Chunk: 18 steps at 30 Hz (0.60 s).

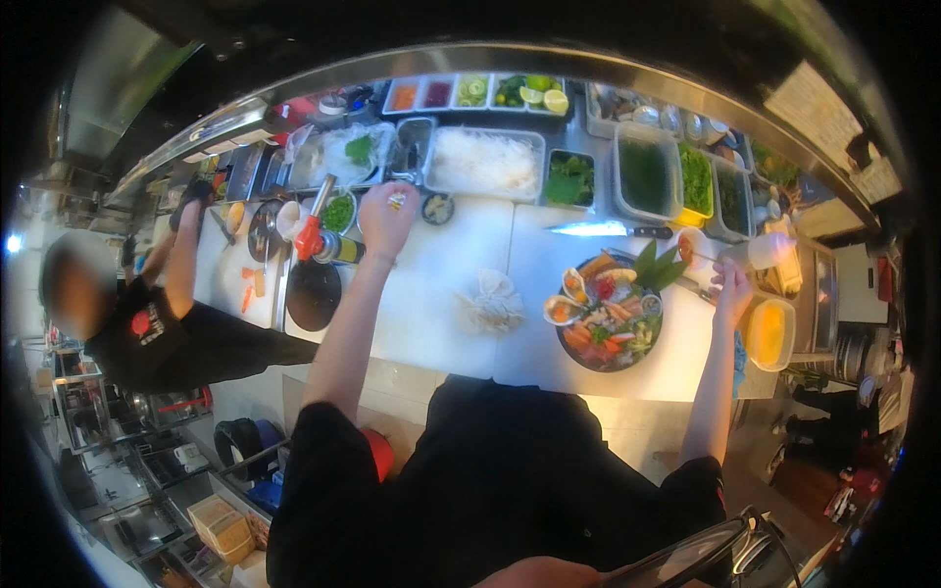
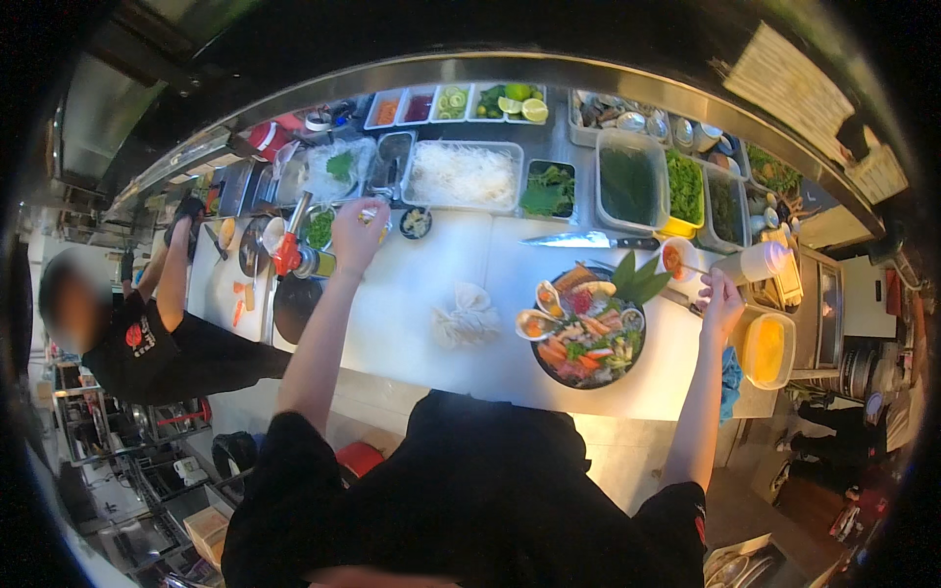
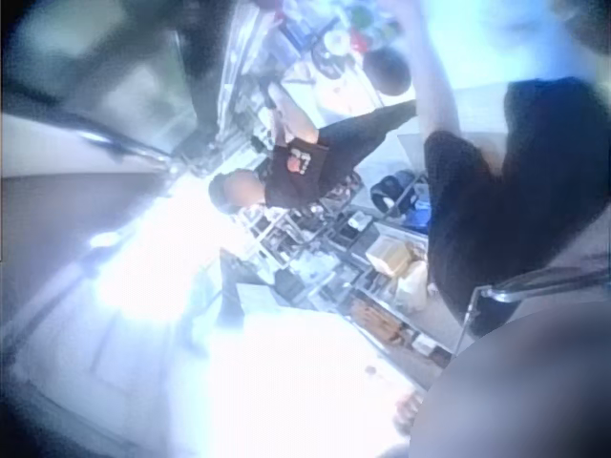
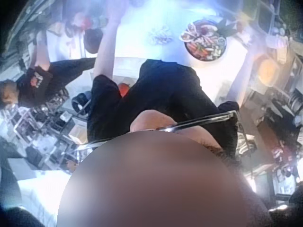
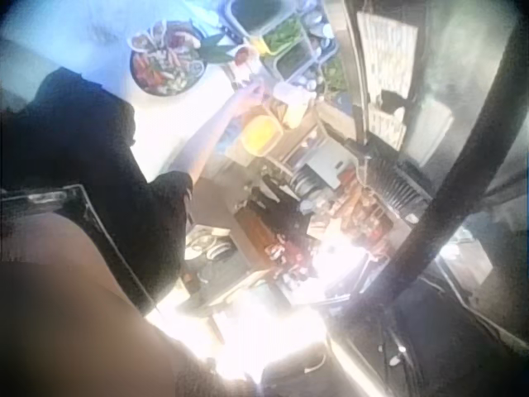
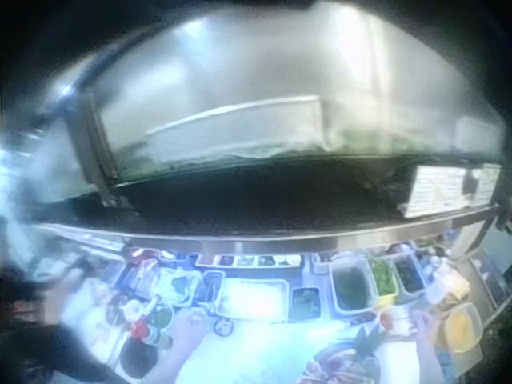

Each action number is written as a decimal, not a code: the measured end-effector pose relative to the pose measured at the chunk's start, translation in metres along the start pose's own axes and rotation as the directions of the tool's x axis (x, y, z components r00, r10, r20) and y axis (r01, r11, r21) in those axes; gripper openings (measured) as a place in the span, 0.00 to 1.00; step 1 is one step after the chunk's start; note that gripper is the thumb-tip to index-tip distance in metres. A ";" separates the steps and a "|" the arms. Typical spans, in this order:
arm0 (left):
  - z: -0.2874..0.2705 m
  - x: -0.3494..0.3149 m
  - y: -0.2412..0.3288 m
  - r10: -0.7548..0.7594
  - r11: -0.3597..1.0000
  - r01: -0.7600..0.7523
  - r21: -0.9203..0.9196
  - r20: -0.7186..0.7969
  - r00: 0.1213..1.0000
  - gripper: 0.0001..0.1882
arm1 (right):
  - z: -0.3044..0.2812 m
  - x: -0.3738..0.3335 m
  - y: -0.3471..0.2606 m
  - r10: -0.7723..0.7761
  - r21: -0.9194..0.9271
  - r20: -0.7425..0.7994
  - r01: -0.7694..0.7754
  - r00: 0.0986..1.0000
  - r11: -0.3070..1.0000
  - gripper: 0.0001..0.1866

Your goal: The person assembles a sashimi platter by arranging green leaves, raw fish slices, and vegetables on a bed of ice in a bowl. They then add sauces and garnishes to complete the dish.

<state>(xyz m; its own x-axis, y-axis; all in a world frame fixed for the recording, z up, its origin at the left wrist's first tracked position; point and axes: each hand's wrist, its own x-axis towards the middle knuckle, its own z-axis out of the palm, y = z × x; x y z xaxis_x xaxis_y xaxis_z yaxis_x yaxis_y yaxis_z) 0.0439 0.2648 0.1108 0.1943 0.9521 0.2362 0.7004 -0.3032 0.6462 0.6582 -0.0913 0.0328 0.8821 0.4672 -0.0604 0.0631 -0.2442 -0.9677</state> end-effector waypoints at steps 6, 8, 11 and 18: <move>0.072 0.142 -0.063 0.118 0.795 -0.202 0.572 0.181 0.976 0.09 | 0.002 -0.066 -0.024 -0.093 -0.300 -0.089 0.062 0.992 0.952 0.31; 0.100 0.168 -0.075 0.089 0.699 -0.222 0.680 0.226 0.970 0.12 | -0.008 -0.106 -0.039 -0.121 -0.336 -0.119 0.075 0.985 0.939 0.30; 0.120 0.185 -0.081 -0.019 0.636 -0.200 0.746 0.274 0.962 0.14 | -0.027 -0.170 -0.058 -0.175 -0.483 -0.136 0.089 0.975 0.871 0.26; 0.084 0.183 -0.055 0.107 0.778 -0.164 0.606 0.130 0.986 0.08 | -0.016 -0.237 -0.123 -0.170 -0.367 -0.246 0.071 0.954 0.927 0.18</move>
<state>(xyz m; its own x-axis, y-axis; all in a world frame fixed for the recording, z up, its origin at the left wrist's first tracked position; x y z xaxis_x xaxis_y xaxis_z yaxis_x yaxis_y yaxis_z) 0.0987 0.4593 0.0571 0.3556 0.9112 0.2077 0.9294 -0.3683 0.0244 0.4489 -0.1859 0.1697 0.9459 0.2780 0.1675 0.2923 -0.5055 -0.8118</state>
